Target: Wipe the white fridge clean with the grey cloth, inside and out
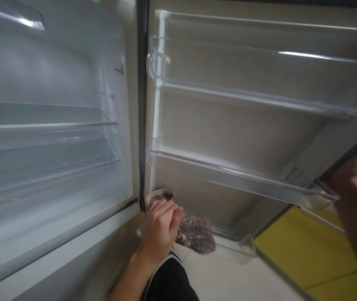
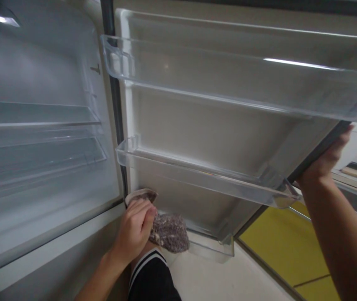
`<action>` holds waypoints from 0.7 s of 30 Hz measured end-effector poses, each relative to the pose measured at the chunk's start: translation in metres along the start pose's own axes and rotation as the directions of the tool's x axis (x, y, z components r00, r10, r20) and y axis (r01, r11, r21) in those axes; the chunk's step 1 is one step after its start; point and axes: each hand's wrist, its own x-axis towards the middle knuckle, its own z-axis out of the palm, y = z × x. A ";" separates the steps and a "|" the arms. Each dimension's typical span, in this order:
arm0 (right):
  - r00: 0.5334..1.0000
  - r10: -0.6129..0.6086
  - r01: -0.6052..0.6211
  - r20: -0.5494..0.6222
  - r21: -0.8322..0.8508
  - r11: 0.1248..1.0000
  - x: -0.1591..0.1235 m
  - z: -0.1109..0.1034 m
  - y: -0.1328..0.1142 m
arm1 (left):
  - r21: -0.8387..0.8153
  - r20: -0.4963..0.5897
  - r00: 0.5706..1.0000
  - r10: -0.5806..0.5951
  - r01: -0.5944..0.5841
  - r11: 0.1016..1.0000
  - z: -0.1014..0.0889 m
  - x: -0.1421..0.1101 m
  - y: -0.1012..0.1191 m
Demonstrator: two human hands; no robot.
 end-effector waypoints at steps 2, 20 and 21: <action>0.993 -0.105 0.110 0.056 -0.090 0.990 -0.001 0.002 0.000 | -0.035 0.193 0.978 0.084 -0.079 0.996 0.001 -0.005 0.003; 0.990 -0.022 0.063 -0.138 0.303 0.951 0.011 -0.005 0.008 | 0.153 0.455 0.847 0.275 -0.378 0.913 0.109 0.014 0.084; 0.993 -0.009 0.050 -0.119 0.350 0.935 0.013 -0.006 0.009 | 0.152 0.434 0.852 0.293 -0.390 0.908 0.120 0.015 0.094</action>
